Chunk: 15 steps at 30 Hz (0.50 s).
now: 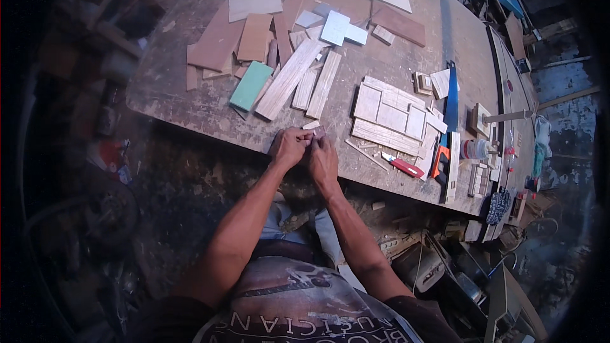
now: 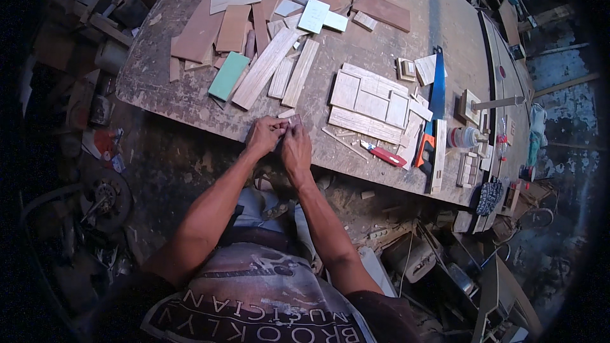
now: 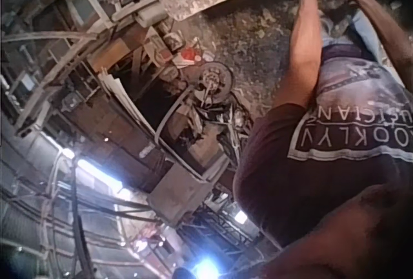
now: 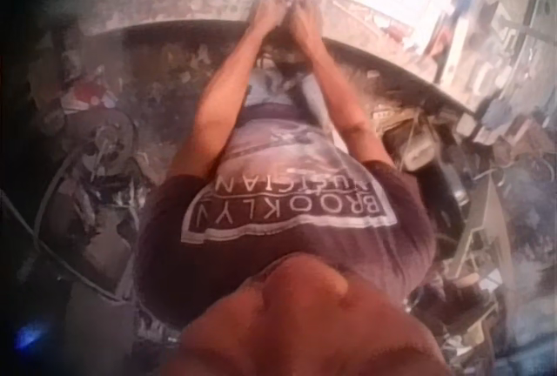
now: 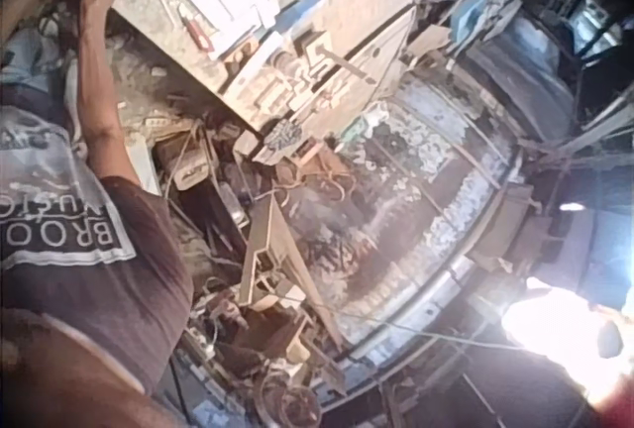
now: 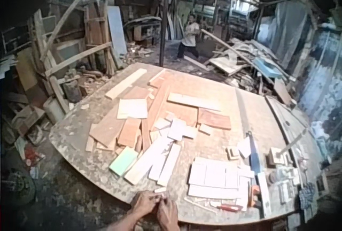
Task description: Measuring, sanding, and assembling small wooden pieces at a workbench.
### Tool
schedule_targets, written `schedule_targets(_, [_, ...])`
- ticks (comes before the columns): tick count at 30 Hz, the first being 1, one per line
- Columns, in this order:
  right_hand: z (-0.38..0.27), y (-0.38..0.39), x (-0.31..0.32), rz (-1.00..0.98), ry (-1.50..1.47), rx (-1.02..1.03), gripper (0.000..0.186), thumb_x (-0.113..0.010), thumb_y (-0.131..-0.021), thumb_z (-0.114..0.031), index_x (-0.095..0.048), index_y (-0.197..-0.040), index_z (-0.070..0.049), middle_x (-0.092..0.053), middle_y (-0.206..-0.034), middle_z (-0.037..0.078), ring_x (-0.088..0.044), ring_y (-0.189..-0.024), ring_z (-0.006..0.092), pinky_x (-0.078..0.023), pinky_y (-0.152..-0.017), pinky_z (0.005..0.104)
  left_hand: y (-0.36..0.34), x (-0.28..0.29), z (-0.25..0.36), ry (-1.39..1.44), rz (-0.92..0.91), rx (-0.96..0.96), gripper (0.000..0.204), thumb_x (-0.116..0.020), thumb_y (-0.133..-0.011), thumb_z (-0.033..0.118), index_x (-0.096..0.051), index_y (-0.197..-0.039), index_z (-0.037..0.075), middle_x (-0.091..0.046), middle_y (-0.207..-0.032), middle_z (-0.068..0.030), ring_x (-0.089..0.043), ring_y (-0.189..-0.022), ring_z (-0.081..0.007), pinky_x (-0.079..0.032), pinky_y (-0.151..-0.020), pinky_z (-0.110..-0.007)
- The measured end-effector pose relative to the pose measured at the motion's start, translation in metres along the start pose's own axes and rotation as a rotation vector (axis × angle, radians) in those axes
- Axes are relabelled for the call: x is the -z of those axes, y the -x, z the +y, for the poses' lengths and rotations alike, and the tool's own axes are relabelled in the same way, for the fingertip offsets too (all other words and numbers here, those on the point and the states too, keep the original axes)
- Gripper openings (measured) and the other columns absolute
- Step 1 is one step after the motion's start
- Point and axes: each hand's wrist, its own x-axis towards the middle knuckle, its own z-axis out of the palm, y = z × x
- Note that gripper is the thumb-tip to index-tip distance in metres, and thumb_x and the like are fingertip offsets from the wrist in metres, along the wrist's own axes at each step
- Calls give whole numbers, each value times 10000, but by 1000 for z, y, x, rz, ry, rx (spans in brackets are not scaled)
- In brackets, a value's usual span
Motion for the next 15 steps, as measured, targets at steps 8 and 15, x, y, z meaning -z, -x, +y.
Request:
schedule_targets(8, [-11,-9,8,-73,23,-86,321,-511,-892,-62,-598,-1169,75,-567,-1179,252,-569,-1097,420,-495,-925,473,-10,1,6,32,-51,43,274,-740,-745,-41,-730,-1015,2,-632,-770,-22,-576,-728,-111,-501,-696,-274])
schedule_targets(15, [-9,-22,4,-115,-5,-147,350,-484,-961,-109,-575,-1252,62,-535,-1319,270,-567,-1131,421,-478,-959,469,-10,-4,0,-9,-7,6,270,-725,-747,-58,-691,-1006,9,-626,-762,-40,-583,-735,-122,-502,-693,-290])
